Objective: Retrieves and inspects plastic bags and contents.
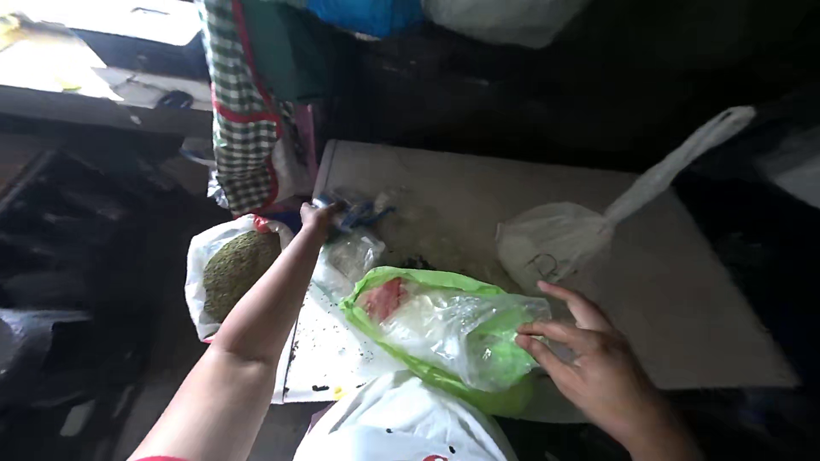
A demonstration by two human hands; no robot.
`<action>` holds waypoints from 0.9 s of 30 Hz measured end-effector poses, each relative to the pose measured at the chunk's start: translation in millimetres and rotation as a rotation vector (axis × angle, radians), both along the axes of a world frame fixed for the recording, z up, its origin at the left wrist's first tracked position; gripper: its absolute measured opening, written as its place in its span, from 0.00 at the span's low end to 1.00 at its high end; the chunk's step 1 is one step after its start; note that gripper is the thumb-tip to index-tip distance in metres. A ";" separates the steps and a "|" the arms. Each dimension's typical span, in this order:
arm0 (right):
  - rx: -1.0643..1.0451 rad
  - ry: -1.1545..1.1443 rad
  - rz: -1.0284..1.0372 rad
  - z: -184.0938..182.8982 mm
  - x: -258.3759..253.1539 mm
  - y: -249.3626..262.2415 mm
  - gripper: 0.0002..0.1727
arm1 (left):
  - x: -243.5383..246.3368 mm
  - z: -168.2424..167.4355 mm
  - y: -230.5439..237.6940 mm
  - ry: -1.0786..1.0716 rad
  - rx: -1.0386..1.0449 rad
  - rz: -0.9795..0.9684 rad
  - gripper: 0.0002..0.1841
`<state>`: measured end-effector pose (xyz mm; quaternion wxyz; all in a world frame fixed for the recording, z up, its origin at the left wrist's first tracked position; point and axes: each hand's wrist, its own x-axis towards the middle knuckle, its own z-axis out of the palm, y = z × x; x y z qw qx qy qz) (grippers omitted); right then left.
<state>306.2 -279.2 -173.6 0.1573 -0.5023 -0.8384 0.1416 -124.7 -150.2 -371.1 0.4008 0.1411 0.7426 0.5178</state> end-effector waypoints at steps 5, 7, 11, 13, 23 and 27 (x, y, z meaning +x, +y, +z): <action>0.064 0.161 0.057 -7.2 -11.6 -22.8 0.16 | -1.1 16.8 19.7 0.668 -0.044 -0.314 0.60; 0.140 0.261 0.124 3.0 -19.2 -32.6 0.14 | -3.3 16.7 26.0 0.741 0.013 -0.372 0.54; 0.149 0.291 0.197 20.8 -28.2 -48.4 0.15 | -7.6 14.5 33.3 0.776 -0.158 -0.563 0.40; 0.109 0.278 0.205 22.6 -26.9 -51.8 0.17 | 5.5 35.9 29.6 0.758 -0.177 -0.534 0.40; 0.203 0.364 0.138 14.5 -45.1 -35.3 0.04 | 159.9 159.0 -184.8 0.836 0.659 -1.388 0.30; -0.026 0.216 0.337 -29.0 -65.9 -21.8 0.05 | 158.6 127.1 -187.8 0.888 0.575 -1.161 0.21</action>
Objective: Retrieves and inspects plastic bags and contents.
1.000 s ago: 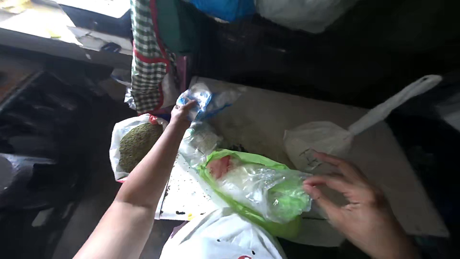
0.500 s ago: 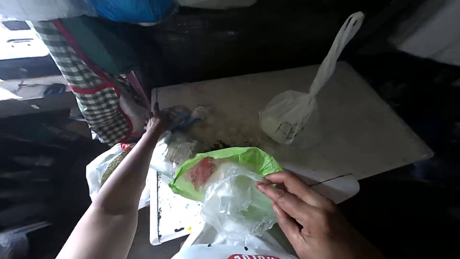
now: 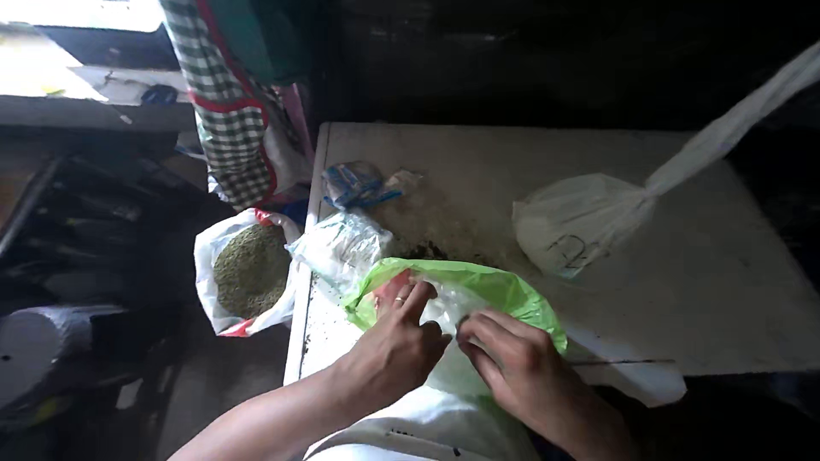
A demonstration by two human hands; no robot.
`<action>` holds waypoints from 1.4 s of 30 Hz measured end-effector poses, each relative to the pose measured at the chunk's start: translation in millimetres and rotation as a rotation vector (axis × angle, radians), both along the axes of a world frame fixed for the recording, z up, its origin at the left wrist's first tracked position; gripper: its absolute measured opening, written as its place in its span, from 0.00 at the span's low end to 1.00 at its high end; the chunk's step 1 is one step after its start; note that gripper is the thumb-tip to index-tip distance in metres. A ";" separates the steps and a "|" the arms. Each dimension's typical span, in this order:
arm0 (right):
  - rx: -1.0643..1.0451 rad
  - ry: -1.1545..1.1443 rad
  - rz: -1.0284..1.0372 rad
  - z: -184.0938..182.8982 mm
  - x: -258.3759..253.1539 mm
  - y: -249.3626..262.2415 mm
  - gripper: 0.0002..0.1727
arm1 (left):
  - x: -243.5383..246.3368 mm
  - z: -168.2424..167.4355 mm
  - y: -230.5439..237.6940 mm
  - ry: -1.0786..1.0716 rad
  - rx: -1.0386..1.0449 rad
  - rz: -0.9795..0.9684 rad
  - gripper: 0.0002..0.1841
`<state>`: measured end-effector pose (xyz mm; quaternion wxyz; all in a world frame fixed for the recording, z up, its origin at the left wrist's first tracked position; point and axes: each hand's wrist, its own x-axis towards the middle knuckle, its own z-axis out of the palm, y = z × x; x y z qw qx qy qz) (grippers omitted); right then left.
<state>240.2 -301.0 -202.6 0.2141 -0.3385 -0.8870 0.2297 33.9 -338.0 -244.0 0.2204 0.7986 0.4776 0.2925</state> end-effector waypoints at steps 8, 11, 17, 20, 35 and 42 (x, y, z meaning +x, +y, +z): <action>-0.019 -0.420 -0.049 -25.5 0.3 5.6 0.32 | -31.2 -2.7 -9.8 0.013 -0.113 0.046 0.34; -0.029 -0.337 0.035 -21.8 16.1 13.0 0.26 | -26.4 -8.4 -6.5 -0.175 0.041 -0.286 0.19; -0.308 -0.472 0.116 8.0 35.2 16.6 0.19 | -6.2 -26.3 3.3 0.093 -0.094 -0.055 0.22; -0.264 -0.464 -0.004 1.6 23.0 11.5 0.20 | -0.6 -11.7 6.1 0.183 -0.340 -0.015 0.17; -0.349 -0.285 -0.320 -24.7 14.3 14.9 0.10 | 0.8 -14.2 5.8 0.206 -0.483 0.051 0.33; -0.346 -0.001 -0.367 -41.4 35.6 13.2 0.13 | 5.6 -63.2 10.1 -0.174 -0.342 0.102 0.23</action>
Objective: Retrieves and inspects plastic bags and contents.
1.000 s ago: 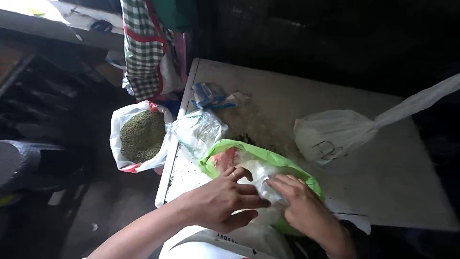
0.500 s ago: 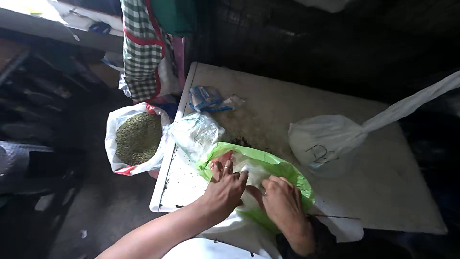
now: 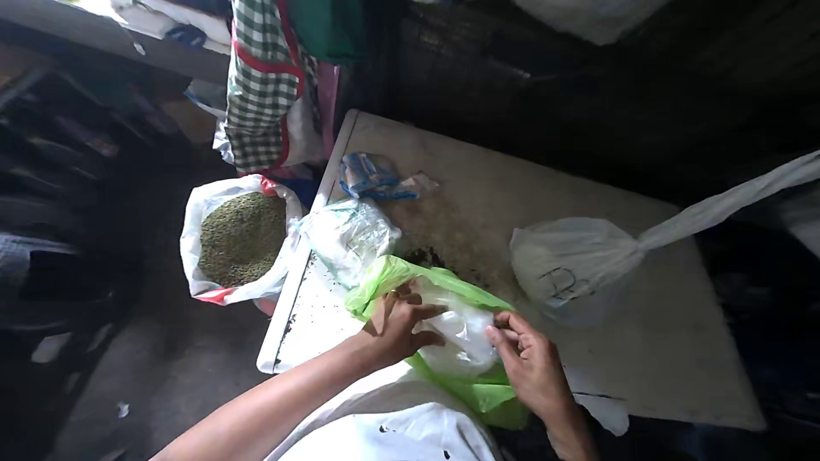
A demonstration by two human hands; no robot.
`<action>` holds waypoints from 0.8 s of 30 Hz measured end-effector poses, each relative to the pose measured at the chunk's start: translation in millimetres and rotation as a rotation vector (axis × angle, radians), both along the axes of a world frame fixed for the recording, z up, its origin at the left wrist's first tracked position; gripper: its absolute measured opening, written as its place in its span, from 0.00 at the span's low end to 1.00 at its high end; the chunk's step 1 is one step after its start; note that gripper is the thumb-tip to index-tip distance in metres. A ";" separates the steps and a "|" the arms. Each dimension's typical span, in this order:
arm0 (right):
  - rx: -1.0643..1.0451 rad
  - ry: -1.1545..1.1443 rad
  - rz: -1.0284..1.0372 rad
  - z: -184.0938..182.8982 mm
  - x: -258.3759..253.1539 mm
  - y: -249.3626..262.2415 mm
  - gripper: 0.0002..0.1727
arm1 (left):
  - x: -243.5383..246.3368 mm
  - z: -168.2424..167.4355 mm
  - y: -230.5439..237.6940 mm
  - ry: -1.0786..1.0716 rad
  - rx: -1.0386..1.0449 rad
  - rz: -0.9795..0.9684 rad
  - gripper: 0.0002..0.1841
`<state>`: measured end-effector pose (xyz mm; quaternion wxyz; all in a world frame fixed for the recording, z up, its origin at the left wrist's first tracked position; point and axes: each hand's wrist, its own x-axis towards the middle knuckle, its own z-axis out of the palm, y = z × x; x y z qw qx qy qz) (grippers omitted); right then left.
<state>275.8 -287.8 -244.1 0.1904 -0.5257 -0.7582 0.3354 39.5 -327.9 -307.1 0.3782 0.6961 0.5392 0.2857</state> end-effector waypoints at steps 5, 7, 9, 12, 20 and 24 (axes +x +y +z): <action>0.234 0.051 0.132 -0.9 -0.4 -2.6 0.20 | 3.1 -17.2 -3.3 -0.179 0.379 0.087 0.08; 0.286 0.069 0.214 3.3 0.5 -3.2 0.16 | -1.2 -17.8 -4.3 -0.174 0.499 0.004 0.06; 0.286 0.061 0.306 7.5 1.7 -4.7 0.16 | -6.0 -16.1 -7.3 -0.154 0.561 -0.081 0.07; 0.286 -0.070 0.374 3.8 0.6 -8.9 0.18 | -10.6 -20.3 -10.9 -0.112 0.598 -0.160 0.09; 0.438 0.100 0.295 31.3 9.4 -14.0 0.19 | -17.3 -5.0 -29.2 0.085 0.604 -0.109 0.22; 0.400 -0.058 0.221 34.3 33.0 -13.3 0.37 | -26.4 7.7 -39.4 -0.063 0.921 0.150 0.13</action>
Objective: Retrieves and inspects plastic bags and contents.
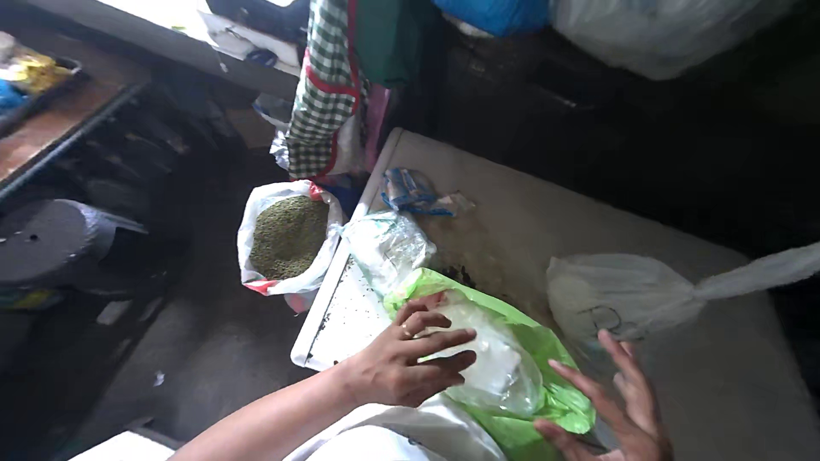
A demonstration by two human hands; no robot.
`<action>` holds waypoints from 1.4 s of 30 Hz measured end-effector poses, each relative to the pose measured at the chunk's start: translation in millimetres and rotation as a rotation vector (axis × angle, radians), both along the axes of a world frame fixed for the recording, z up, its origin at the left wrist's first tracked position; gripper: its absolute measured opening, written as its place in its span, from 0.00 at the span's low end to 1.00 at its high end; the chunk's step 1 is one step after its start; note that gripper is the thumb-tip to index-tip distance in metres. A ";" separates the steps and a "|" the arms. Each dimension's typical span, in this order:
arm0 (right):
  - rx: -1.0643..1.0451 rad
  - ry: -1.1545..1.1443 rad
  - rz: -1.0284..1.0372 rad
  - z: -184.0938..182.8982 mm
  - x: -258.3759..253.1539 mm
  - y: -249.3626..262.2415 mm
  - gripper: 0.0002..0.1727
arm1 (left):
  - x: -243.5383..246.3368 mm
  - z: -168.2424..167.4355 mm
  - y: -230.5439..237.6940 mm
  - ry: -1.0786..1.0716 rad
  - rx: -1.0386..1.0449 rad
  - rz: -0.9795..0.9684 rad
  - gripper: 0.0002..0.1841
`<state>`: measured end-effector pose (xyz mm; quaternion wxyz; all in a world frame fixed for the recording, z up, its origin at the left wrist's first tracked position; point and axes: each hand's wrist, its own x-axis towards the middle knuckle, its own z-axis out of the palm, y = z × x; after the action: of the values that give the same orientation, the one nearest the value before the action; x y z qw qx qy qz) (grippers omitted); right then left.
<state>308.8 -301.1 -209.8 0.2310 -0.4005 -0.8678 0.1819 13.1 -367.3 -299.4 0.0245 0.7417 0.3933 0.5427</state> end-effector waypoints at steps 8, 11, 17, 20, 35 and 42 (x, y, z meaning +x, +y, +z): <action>-0.341 -0.045 -0.265 -62.2 -5.7 -18.4 0.22 | -66.5 -37.0 35.1 0.124 -1.107 0.333 0.68; -0.176 0.148 -0.371 -56.9 -0.2 -6.3 0.13 | -48.3 -56.9 48.6 0.294 -1.035 0.234 0.66; -0.098 0.261 -0.455 -38.4 13.9 9.2 0.11 | -76.0 -60.7 62.6 0.066 -0.901 0.267 0.36; -0.155 0.129 -0.330 -37.9 22.6 4.5 0.13 | -95.9 -60.8 49.0 0.049 -0.808 0.225 0.30; -0.049 0.263 -0.032 5.2 -15.4 0.0 0.10 | -92.0 -57.4 13.3 -0.422 -0.994 0.525 0.64; -0.034 0.169 -0.014 21.5 -1.5 -0.7 0.15 | -143.5 -30.0 -0.5 -0.990 -0.869 0.466 0.36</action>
<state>307.4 -301.8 -188.3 0.2979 -0.3934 -0.8393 0.2281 -130.5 -367.8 -329.4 0.3783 0.2264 0.6660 0.6017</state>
